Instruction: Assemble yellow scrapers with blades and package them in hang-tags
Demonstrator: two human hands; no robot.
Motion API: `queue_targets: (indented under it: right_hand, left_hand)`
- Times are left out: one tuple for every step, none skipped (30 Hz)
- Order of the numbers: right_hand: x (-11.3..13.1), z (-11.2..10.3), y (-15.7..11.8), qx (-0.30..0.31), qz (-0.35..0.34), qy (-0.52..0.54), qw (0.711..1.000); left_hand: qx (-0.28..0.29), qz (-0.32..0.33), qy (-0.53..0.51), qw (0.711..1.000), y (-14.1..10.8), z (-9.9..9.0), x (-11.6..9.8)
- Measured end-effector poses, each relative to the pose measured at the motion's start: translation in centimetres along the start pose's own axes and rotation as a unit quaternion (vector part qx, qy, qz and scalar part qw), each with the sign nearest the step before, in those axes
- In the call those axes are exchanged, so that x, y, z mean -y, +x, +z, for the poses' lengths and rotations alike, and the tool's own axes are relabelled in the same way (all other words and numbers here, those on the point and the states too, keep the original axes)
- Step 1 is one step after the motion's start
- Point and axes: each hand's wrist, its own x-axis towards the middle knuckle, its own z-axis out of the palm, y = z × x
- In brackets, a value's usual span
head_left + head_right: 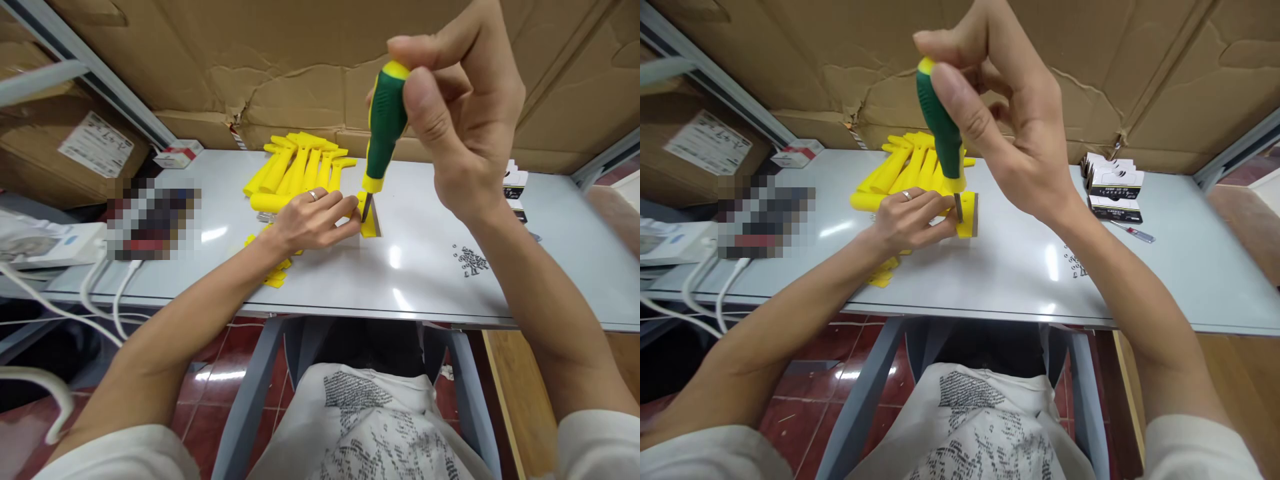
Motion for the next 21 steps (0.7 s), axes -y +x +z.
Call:
queue_targets:
  right_hand:
    - [0.1,-0.2,0.0,0.013,0.008,-0.021,1.0]
    - [0.2,-0.5,0.1,0.031,0.019,-0.035,0.999]
    - [0.4,-0.9,0.3,0.05,0.023,-0.036,0.998]
    - [0.5,-1.2,0.4,0.07,0.018,-0.025,0.997]
    - [0.7,-1.5,0.6,0.087,0.006,-0.009,0.996]
    - [0.8,-1.8,0.8,0.101,0.0,0.006,0.995]
    - [1.0,-2.0,0.9,0.111,0.003,0.018,0.994]
    - [1.2,-2.1,1.1,0.121,0.019,0.024,0.992]
    - [1.3,-2.0,1.1,0.126,0.042,0.027,0.991]
    - [1.5,-1.9,1.1,0.122,0.065,0.03,0.99]
    - [1.6,-1.7,1.1,0.107,0.068,0.037,0.991]
    - [1.7,-1.5,1.1,0.093,0.063,0.043,0.993]
    - [1.8,-1.2,1.0,0.085,0.055,0.044,0.994]
    - [1.8,-1.0,0.9,0.079,0.047,0.042,0.995]
    - [1.9,-0.9,0.9,0.079,0.044,0.035,0.995]
    - [2.0,-0.9,0.9,0.084,0.045,0.027,0.995]
    - [2.0,-1.0,0.9,0.095,0.046,0.022,0.994]
    - [2.0,-1.1,0.9,0.109,0.047,0.02,0.993]
    - [2.0,-1.4,1.0,0.126,0.045,0.027,0.991]
    - [1.9,-1.7,1.0,0.145,0.046,0.04,0.988]
    - [1.8,-2.0,1.1,0.163,0.053,0.058,0.983]
  left_hand:
    - [-0.003,0.0,0.0,1.0,0.1,0.0,0.0]
    - [-0.005,0.0,0.001,1.0,0.2,-0.1,0.0]
    - [-0.009,0.001,0.002,1.0,0.3,-0.2,0.1]
    - [-0.013,0.001,0.002,1.0,0.3,-0.2,0.1]
    - [-0.015,0.002,0.001,1.0,0.3,-0.2,0.1]
    - [-0.015,0.004,0.0,1.0,0.3,-0.2,0.1]
    - [-0.012,0.005,-0.003,1.0,0.2,-0.2,0.1]
    - [-0.007,0.007,-0.006,1.0,0.1,-0.1,0.1]
    - [-0.003,0.007,-0.009,1.0,0.0,-0.1,0.1]
    - [0.001,0.005,-0.012,1.0,-0.1,0.0,0.1]
    - [0.002,0.003,-0.015,1.0,-0.2,0.1,0.1]
    - [0.001,0.001,-0.017,1.0,-0.3,0.1,0.0]
    - [-0.002,-0.002,-0.019,1.0,-0.3,0.2,0.0]
    - [-0.006,-0.004,-0.021,1.0,-0.2,0.1,-0.1]
    - [-0.012,-0.005,-0.024,1.0,-0.1,0.1,-0.1]
    - [-0.019,-0.009,-0.03,0.999,-0.1,0.1,-0.1]
    - [-0.024,-0.014,-0.041,0.999,0.0,0.0,-0.1]
    - [-0.027,-0.022,-0.056,0.998,0.0,0.0,-0.1]
    - [-0.025,-0.031,-0.072,0.997,0.0,-0.1,-0.1]
    - [-0.02,-0.04,-0.085,0.995,-0.1,-0.1,0.0]
    - [-0.013,-0.045,-0.091,0.995,-0.1,-0.1,0.0]
